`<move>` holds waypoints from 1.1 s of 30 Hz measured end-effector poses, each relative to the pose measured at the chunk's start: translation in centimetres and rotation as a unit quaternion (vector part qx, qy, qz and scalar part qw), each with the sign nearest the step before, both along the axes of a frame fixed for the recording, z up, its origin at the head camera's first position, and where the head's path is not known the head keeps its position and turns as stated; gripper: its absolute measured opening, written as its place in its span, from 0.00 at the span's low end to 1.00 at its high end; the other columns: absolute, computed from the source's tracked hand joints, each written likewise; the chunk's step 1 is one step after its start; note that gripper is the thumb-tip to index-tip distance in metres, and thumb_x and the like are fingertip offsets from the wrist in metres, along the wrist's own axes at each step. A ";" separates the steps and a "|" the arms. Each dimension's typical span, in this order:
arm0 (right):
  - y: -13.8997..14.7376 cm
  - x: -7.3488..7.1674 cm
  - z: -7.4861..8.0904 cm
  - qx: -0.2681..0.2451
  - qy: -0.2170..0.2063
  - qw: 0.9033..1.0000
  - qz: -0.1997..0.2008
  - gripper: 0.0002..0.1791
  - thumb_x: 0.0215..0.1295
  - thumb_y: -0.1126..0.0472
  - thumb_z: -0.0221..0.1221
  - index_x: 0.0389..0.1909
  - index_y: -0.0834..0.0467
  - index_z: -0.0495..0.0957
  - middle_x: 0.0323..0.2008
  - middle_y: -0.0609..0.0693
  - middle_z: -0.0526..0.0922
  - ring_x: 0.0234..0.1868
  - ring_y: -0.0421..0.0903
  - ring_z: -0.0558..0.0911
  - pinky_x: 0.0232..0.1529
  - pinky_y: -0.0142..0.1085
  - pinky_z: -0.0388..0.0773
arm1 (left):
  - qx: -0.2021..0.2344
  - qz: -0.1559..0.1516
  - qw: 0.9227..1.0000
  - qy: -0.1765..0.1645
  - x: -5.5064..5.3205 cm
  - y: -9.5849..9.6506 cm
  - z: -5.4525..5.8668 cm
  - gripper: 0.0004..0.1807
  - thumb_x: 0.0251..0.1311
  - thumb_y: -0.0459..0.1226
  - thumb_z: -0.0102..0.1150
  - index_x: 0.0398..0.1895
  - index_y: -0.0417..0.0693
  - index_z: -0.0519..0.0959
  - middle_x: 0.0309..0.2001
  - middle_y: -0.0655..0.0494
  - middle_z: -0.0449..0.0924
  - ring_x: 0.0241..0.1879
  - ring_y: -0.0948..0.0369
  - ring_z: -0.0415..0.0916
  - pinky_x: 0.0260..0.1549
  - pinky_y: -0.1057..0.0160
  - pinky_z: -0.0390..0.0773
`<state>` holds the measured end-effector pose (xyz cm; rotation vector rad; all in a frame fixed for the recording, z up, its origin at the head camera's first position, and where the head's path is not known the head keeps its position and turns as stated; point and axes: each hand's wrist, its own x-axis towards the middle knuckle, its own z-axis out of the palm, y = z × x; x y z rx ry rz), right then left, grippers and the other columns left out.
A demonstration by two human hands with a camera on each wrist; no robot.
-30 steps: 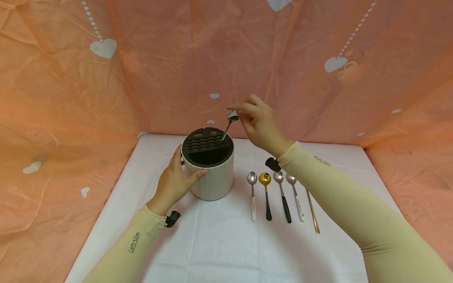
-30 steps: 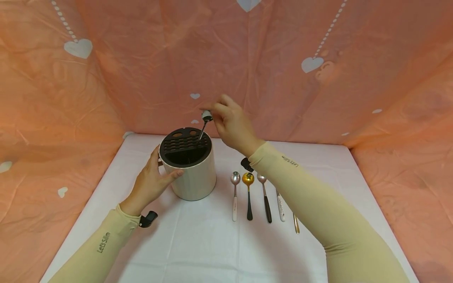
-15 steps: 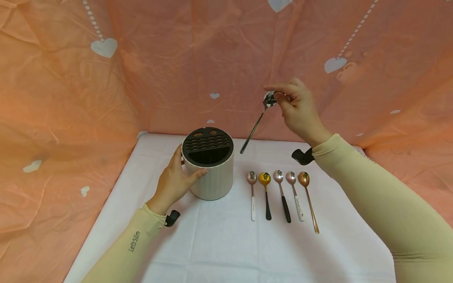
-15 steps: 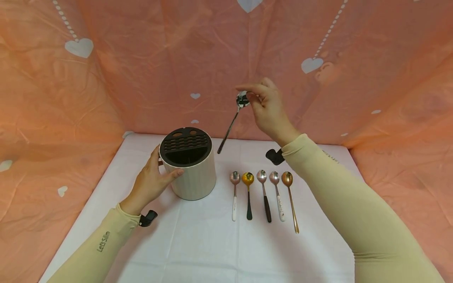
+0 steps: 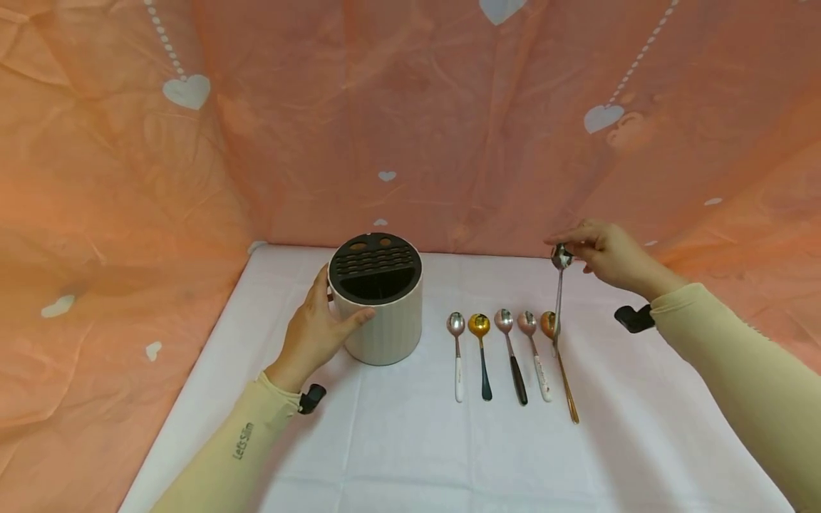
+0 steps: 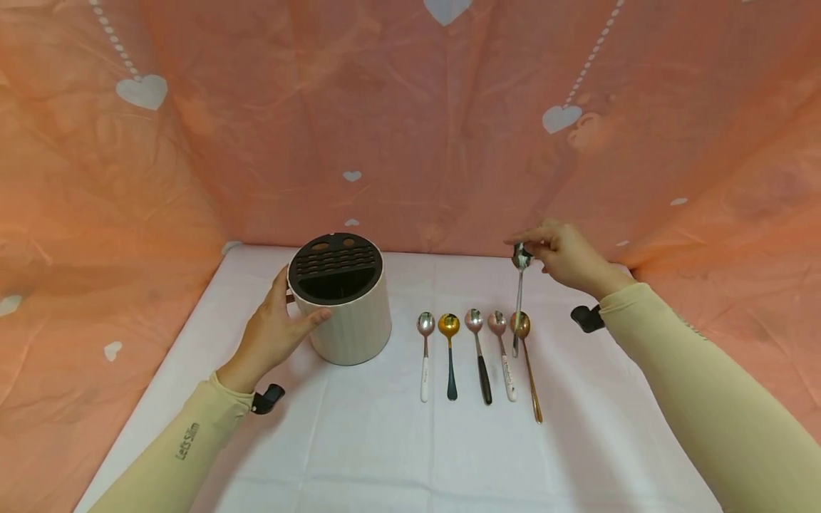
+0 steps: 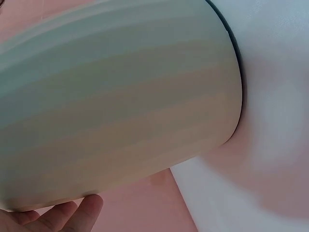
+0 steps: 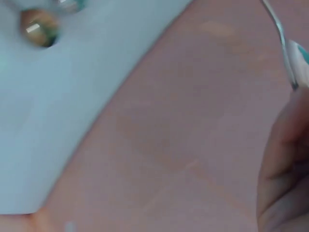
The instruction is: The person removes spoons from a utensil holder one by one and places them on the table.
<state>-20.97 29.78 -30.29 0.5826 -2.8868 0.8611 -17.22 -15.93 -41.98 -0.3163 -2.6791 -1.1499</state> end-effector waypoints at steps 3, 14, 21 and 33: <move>2.2 0.6 -1.7 0.014 -0.038 0.999 0.003 0.17 0.72 0.73 0.54 0.56 0.59 0.83 0.36 0.53 0.75 0.36 0.48 0.74 0.29 0.38 0.80 | -0.003 -0.001 1.000 0.002 0.0 -0.1 0.1 0.59 0.53 0.65 0.67 0.80 0.57 0.45 0.73 0.46 0.60 0.56 0.43 0.74 0.46 0.37 0.74; 7.1 2.1 -7.0 0.029 -0.111 0.993 -0.021 0.15 0.72 0.72 0.55 0.53 0.60 0.84 0.42 0.55 0.78 0.38 0.49 0.80 0.32 0.38 0.81 | -0.005 -0.006 1.000 -0.007 -0.1 -0.2 0.1 0.59 0.54 0.65 0.66 0.81 0.58 0.43 0.74 0.47 0.58 0.58 0.42 0.72 0.47 0.36 0.73; 8.4 1.9 -9.5 0.026 -0.143 0.989 -0.010 0.15 0.70 0.74 0.55 0.52 0.61 0.85 0.41 0.54 0.79 0.38 0.50 0.78 0.33 0.38 0.81 | -0.006 -0.004 1.000 -0.016 0.1 -0.2 0.2 0.59 0.54 0.65 0.66 0.80 0.59 0.42 0.74 0.47 0.57 0.59 0.41 0.72 0.49 0.35 0.72; 9.4 0.9 -12.2 0.032 -0.170 0.985 -0.009 0.16 0.69 0.75 0.55 0.53 0.62 0.84 0.46 0.57 0.80 0.44 0.53 0.79 0.36 0.42 0.81 | -0.006 -0.010 1.000 -0.008 -0.1 -0.1 0.1 0.58 0.55 0.63 0.67 0.80 0.60 0.43 0.73 0.48 0.59 0.58 0.42 0.72 0.48 0.36 0.73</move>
